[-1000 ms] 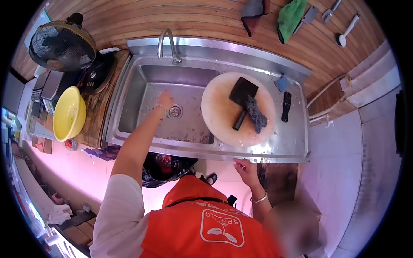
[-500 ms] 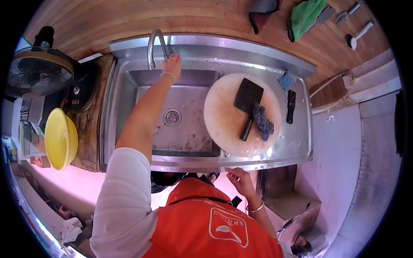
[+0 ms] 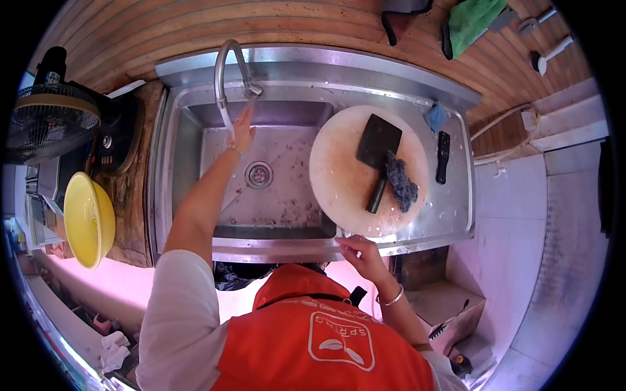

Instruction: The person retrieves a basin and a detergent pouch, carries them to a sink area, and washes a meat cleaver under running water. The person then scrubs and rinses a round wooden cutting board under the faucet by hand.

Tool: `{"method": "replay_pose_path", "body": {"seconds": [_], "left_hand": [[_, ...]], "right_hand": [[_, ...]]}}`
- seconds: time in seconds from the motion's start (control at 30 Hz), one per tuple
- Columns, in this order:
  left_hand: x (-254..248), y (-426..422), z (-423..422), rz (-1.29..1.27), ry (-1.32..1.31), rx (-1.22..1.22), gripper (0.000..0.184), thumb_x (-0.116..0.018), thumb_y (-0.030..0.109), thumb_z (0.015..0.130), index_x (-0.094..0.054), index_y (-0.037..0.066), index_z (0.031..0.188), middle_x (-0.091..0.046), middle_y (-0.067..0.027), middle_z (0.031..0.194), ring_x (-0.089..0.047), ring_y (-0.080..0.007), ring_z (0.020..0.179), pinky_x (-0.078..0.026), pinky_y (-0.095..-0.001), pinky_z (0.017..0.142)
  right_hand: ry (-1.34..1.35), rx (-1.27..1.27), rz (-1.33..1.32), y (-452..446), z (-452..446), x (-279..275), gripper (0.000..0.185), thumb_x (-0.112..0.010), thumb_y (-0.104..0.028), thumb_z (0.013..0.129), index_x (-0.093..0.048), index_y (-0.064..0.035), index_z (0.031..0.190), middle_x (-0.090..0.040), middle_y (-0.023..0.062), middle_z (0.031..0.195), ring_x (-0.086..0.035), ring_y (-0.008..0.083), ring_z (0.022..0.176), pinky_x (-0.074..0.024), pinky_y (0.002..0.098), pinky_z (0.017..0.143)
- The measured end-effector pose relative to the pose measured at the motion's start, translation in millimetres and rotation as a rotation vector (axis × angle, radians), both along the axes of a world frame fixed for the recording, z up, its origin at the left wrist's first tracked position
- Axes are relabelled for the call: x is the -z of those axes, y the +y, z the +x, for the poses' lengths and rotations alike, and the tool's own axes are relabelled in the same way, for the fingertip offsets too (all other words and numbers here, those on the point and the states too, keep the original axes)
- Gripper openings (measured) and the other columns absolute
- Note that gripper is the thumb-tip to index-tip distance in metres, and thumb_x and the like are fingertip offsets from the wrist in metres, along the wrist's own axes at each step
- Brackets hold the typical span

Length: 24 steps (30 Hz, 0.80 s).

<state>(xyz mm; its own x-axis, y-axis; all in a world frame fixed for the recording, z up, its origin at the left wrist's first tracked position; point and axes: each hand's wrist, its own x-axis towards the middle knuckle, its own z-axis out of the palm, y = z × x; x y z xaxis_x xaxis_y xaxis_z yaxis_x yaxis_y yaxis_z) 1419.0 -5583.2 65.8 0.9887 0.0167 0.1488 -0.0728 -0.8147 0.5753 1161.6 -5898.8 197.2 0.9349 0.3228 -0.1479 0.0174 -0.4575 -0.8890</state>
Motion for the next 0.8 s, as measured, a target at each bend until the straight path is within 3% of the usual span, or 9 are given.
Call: {"method": "replay_pose_path", "body": {"seconds": [0.17,0.27,0.33,0.47,0.53,0.6,0.67,0.73,0.8], "left_hand": [[74,24,0,-1.812,0.514,-0.695,0.016,-0.040,0.014,0.075,-0.051,0.008,0.085,-0.049,-0.0074,0.073,-0.049,-0.0197,0.063,-0.041,-0.0266,0.048],[70,45,6,-2.272,0.668,0.007,0.016,-0.047,0.026,0.080,-0.053,0.015,0.071,-0.044,-0.0005,0.057,-0.042,-0.0123,0.048,-0.031,-0.0208,0.038],[14,40,5,-2.331,0.727,-0.169,0.026,-0.044,0.032,0.081,-0.046,0.016,0.061,-0.038,0.0009,0.052,-0.034,-0.0086,0.042,-0.024,-0.0191,0.034],[30,42,11,-2.160,0.614,0.417,0.018,-0.052,0.030,0.075,-0.052,0.017,0.088,-0.043,-0.0026,0.056,-0.040,-0.0152,0.047,-0.031,-0.0262,0.037],[11,35,2,-1.636,0.543,0.207,0.027,-0.053,0.031,0.073,-0.054,0.012,0.093,-0.047,-0.0047,0.058,-0.045,-0.0191,0.048,-0.036,-0.0309,0.039],[-25,15,-16,-0.351,0.150,-0.507,0.039,-0.050,0.044,0.074,-0.057,0.005,0.076,-0.048,-0.0041,0.054,-0.045,-0.0205,0.042,-0.036,-0.0335,0.040],[-40,13,-37,-0.193,-0.076,-0.398,0.039,-0.050,0.040,0.074,-0.054,0.001,0.078,-0.052,-0.0082,0.061,-0.049,-0.0215,0.051,-0.039,-0.0350,0.047],[-46,11,-40,-0.110,-0.190,-0.386,0.038,-0.051,0.036,0.074,-0.051,-0.001,0.082,-0.053,-0.0102,0.066,-0.052,-0.0218,0.058,-0.041,-0.0347,0.053],[-48,9,-36,-0.099,-0.183,-0.481,0.035,-0.052,0.032,0.074,-0.050,0.000,0.088,-0.052,-0.0103,0.068,-0.052,-0.0213,0.063,-0.041,-0.0328,0.056]], "right_hand": [[0.190,0.112,0.212,47,53,23,0.020,-0.050,-0.007,0.078,-0.054,0.0004,0.096,-0.053,0.0028,0.071,-0.046,0.0094,0.059,-0.0390,0.0207,0.055],[0.574,0.211,0.575,98,106,46,0.023,-0.047,-0.017,0.080,-0.052,-0.0019,0.097,-0.054,0.0048,0.080,-0.050,0.0120,0.069,-0.0421,0.0238,0.063],[0.714,0.318,0.826,151,145,61,0.034,-0.048,-0.028,0.080,-0.046,-0.0033,0.103,-0.053,0.0098,0.089,-0.051,0.0168,0.081,-0.0433,0.0296,0.072],[0.824,0.433,1.247,250,225,115,0.043,-0.039,-0.042,0.081,-0.045,-0.0046,0.102,-0.053,0.0101,0.083,-0.051,0.0214,0.072,-0.0437,0.0336,0.068],[0.898,0.302,1.433,258,240,106,0.042,-0.039,-0.042,0.081,-0.046,-0.0046,0.098,-0.053,0.0085,0.073,-0.051,0.0215,0.063,-0.0437,0.0324,0.063],[1.029,0.188,1.456,258,235,77,0.039,-0.041,-0.039,0.081,-0.048,-0.0036,0.093,-0.053,0.0079,0.066,-0.051,0.0214,0.059,-0.0434,0.0309,0.061],[0.464,0.235,0.943,289,240,146,0.034,-0.042,-0.036,0.081,-0.049,-0.0040,0.091,-0.054,0.0080,0.072,-0.052,0.0197,0.064,-0.0428,0.0311,0.061],[0.368,0.223,0.887,290,239,137,0.032,-0.043,-0.033,0.081,-0.049,-0.0042,0.092,-0.055,0.0080,0.079,-0.052,0.0181,0.070,-0.0423,0.0308,0.062],[0.732,0.159,1.304,267,229,92,0.033,-0.046,-0.032,0.080,-0.049,-0.0043,0.097,-0.055,0.0080,0.087,-0.052,0.0167,0.076,-0.0419,0.0299,0.064]]}}
